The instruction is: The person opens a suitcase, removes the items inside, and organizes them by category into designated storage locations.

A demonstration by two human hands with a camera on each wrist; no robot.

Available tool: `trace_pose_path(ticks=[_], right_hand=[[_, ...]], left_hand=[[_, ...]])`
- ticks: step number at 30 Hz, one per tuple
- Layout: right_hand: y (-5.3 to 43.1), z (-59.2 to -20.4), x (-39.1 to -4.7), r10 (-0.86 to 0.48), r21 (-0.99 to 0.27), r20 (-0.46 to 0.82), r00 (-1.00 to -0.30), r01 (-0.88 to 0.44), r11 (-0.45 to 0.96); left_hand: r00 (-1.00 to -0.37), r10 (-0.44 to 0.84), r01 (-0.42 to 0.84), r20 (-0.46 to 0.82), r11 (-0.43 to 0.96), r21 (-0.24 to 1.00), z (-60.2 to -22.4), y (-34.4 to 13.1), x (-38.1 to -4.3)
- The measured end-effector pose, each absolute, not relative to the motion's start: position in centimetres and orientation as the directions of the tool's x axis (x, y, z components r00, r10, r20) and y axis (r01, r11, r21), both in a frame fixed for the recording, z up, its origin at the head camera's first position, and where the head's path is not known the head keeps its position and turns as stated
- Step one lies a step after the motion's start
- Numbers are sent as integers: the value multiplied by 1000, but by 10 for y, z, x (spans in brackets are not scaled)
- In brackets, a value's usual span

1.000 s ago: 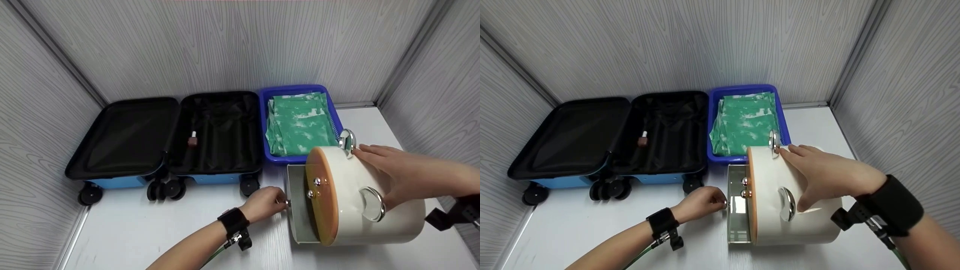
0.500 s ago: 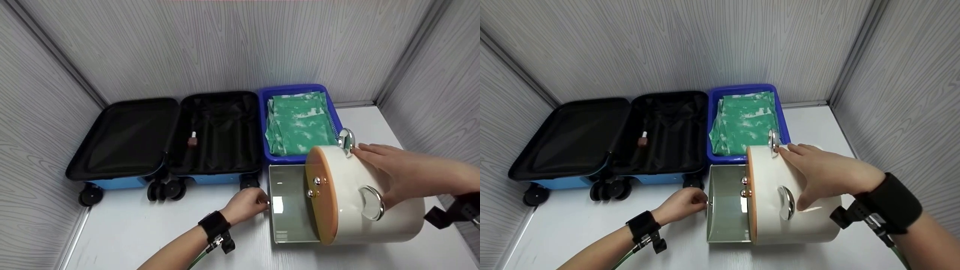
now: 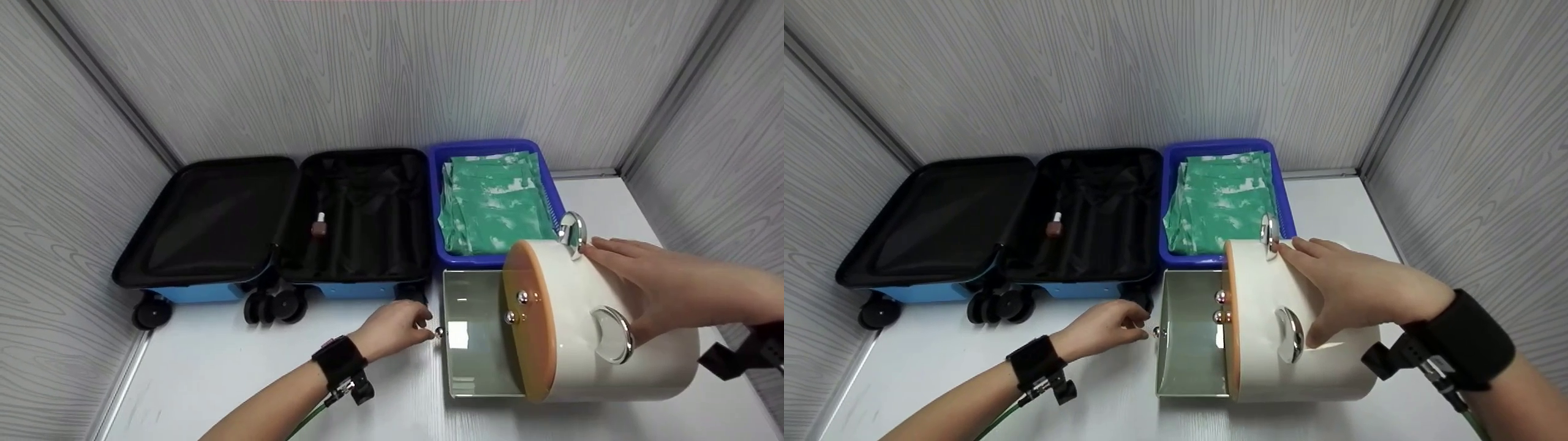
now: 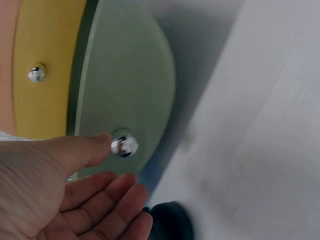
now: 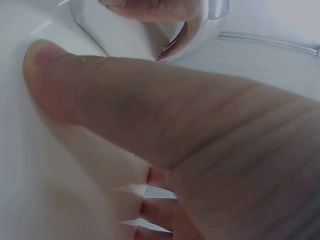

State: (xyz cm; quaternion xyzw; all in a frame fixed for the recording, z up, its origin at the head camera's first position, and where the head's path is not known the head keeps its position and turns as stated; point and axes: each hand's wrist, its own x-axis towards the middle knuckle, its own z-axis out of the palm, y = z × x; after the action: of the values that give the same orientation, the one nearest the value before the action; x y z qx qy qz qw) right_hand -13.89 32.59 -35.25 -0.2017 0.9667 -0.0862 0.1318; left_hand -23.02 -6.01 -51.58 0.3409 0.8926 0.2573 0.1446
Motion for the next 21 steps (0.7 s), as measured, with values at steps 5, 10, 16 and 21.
trace_pose_path(ticks=[5, 10, 16, 21], right_hand=[[325, -354, -140, -415, -209, -216, -884, -374, 904], [326, -355, -141, -415, -208, -215, -884, -374, 904], [326, -354, -142, -417, -227, -221, -881, -369, 901], [324, -353, -141, -407, -235, -227, -885, -356, 904]], left_hand=[[-742, 666, 518, -79, 644, 564, -478, -75, -242], [-814, 576, 444, -71, 696, 565, -444, -91, -270], [-888, 456, 349, -59, 751, 560, -421, -114, -313], [-926, 364, 264, -98, 811, 522, -420, -135, -345]])
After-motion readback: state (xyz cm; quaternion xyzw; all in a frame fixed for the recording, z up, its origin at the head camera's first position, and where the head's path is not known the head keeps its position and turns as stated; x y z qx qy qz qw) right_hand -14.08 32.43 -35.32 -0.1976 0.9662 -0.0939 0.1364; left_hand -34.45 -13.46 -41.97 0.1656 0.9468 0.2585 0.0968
